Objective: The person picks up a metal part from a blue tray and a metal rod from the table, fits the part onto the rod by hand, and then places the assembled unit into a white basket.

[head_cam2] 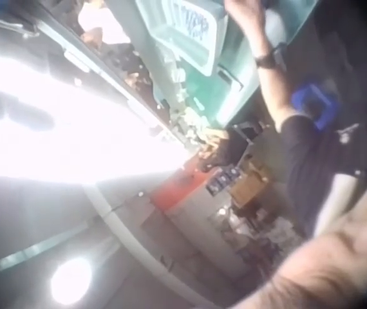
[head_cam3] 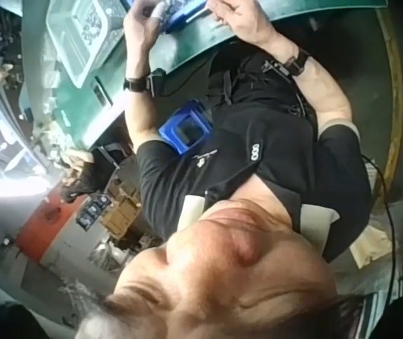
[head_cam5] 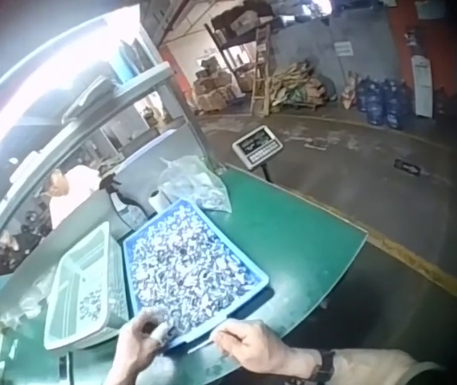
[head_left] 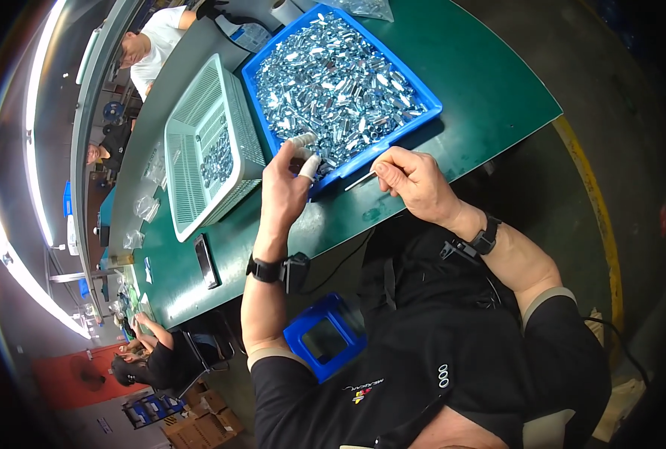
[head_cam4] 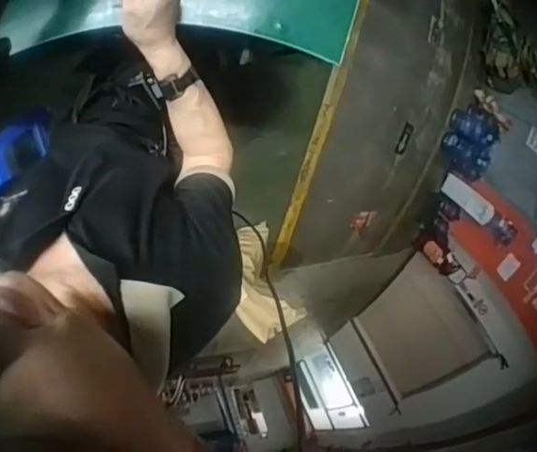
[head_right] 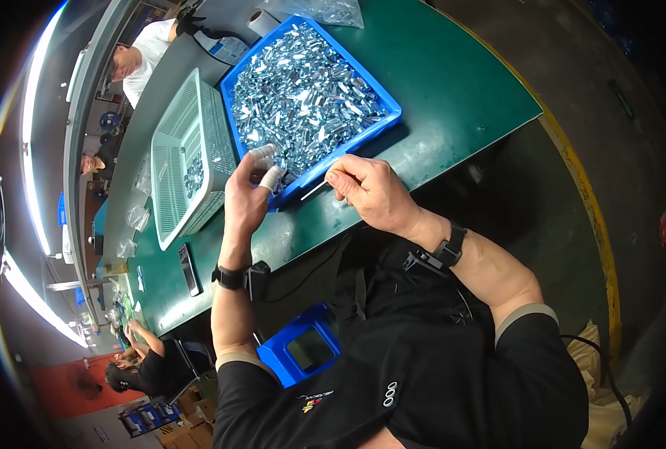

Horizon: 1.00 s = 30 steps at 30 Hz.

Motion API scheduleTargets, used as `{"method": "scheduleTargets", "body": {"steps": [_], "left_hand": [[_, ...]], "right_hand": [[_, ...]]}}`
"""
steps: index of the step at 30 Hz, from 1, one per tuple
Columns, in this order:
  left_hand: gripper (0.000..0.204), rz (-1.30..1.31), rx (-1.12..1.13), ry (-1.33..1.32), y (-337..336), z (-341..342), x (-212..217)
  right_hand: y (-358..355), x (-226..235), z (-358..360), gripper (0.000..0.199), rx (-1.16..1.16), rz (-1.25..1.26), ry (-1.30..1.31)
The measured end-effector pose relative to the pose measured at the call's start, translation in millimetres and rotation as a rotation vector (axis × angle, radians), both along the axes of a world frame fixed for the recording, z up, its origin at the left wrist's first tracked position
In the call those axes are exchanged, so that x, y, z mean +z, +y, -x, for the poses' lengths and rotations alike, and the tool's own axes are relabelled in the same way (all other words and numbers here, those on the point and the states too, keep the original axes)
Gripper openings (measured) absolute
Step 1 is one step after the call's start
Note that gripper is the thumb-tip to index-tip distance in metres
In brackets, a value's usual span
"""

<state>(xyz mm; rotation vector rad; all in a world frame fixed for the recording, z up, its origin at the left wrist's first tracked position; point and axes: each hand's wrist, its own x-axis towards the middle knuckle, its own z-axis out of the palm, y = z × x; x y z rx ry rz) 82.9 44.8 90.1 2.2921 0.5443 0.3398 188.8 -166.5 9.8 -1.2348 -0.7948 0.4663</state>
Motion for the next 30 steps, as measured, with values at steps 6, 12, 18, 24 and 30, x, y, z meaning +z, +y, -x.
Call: {"method": "scheduleTargets", "body": {"steps": [6,12,18,24,30], "left_hand": [[0.024,0.585,0.006,-0.242,-22.9,22.9,-15.4],[0.019,0.762,0.015,-0.278,-40.9,26.9,-22.2],[0.019,0.857,0.053,-0.370,-50.1,25.4,-34.0],[0.018,0.882,0.057,-0.465,-64.2,21.5,-49.1],[0.014,0.838,0.077,-0.494,-68.5,22.6,-58.8]], "right_hand": [[-0.1,2.4,1.3,0.026,-0.039,-0.019,0.058],[-0.6,1.5,2.6,0.026,-0.056,-0.014,0.089],[-1.2,3.4,2.3,0.025,-0.095,-0.022,0.083],[-1.0,5.9,4.1,0.024,-0.126,-0.022,0.089],[-1.8,6.0,2.4,0.034,-0.094,0.039,0.033]]}}
